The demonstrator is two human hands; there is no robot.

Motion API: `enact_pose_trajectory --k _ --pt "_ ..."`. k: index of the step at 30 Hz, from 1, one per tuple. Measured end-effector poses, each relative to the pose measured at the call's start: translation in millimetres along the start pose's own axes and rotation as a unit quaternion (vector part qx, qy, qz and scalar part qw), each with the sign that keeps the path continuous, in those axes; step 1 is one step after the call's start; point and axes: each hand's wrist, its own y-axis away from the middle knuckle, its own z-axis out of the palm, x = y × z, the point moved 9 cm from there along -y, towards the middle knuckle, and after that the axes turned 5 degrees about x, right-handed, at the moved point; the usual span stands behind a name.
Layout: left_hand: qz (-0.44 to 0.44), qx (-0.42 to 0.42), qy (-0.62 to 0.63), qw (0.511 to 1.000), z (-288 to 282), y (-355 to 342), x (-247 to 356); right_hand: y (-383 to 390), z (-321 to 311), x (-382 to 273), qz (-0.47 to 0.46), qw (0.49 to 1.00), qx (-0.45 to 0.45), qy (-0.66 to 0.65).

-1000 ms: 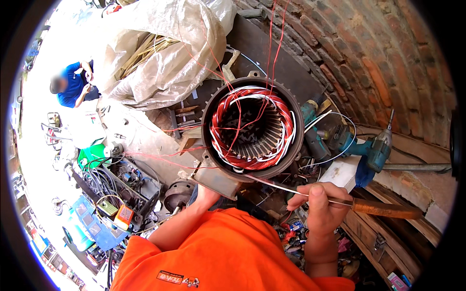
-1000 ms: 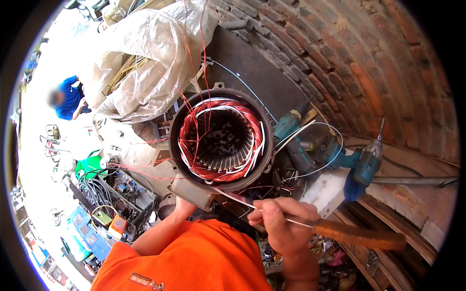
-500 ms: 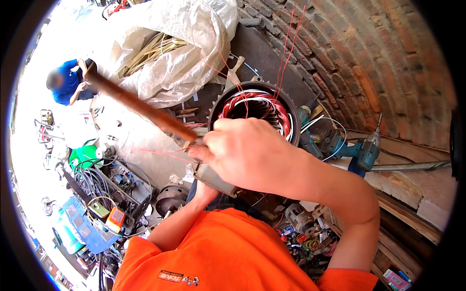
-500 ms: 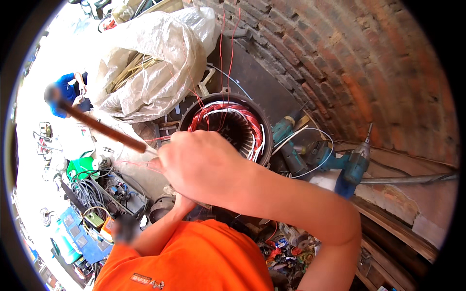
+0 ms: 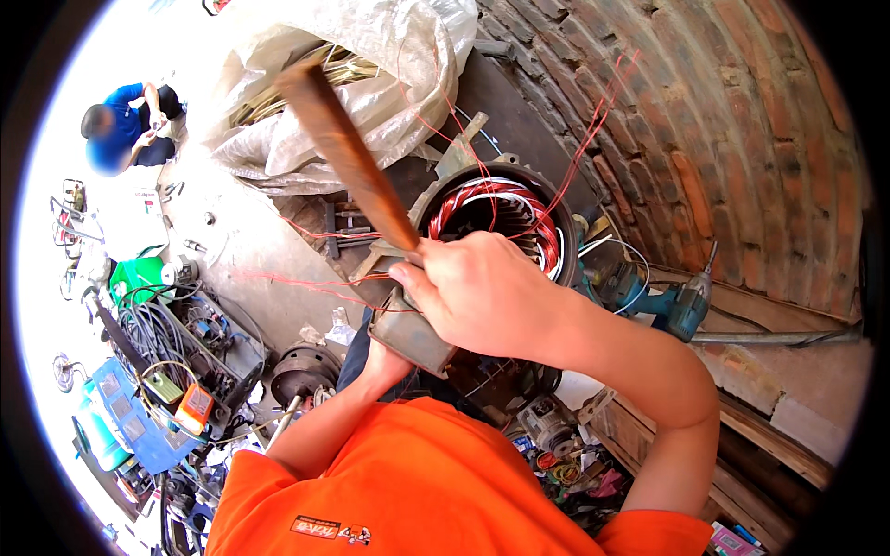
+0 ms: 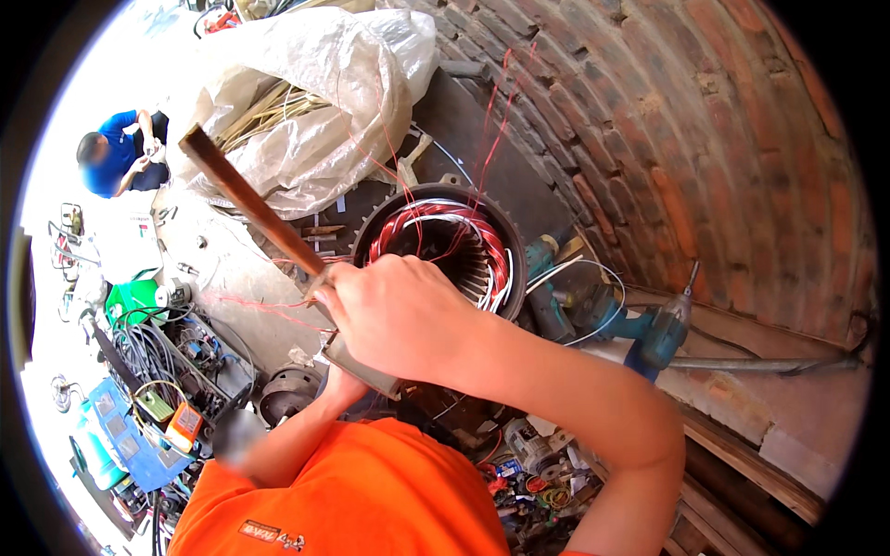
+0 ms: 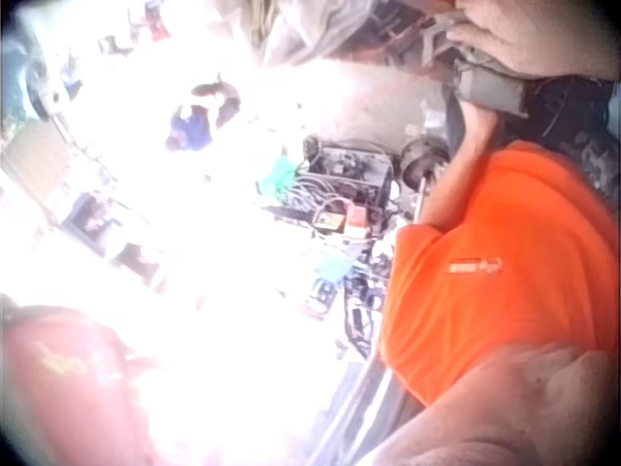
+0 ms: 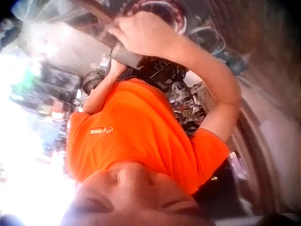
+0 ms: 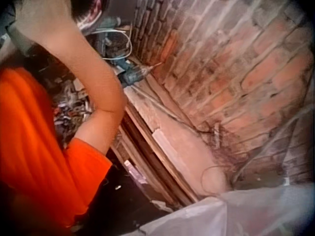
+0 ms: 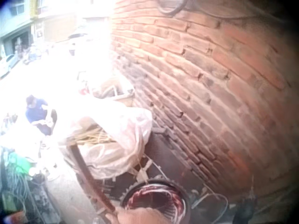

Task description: The person retrieves insulated wires from a plastic bag and begins winding them into the slots of a motor stator. They use a wooden stick to push the wires into place and a hammer to tap the stator, likely to settle the windings. The task involves repetitive winding and adjusting of the wires within the stator assembly.

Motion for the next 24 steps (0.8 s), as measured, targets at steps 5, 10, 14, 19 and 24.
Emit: enact_pose_trajectory --k 5,10,14,19,24 --pt "0.016 0.001 -0.033 0.999 1.8 3.1 1.4 -17.5 22.8 5.4 0.002 0.998 -0.034 0.05" --pt "-0.012 0.006 -0.022 1.0 1.6 6.4 -9.4 -26.4 38.5 -5.7 -0.037 0.996 -0.068 0.044" --pt "-0.022 0.011 -0.03 0.999 -5.6 3.8 -0.1 -29.8 46.9 -9.7 -0.068 0.989 -0.118 0.05" --pt "-0.005 0.01 -0.052 0.999 1.5 1.3 1.3 -29.3 53.4 -10.0 -0.079 0.979 -0.188 0.011" --pt "0.003 0.001 -0.048 0.999 0.9 6.8 -1.1 -29.9 46.2 -12.5 -0.048 0.986 -0.16 0.0"
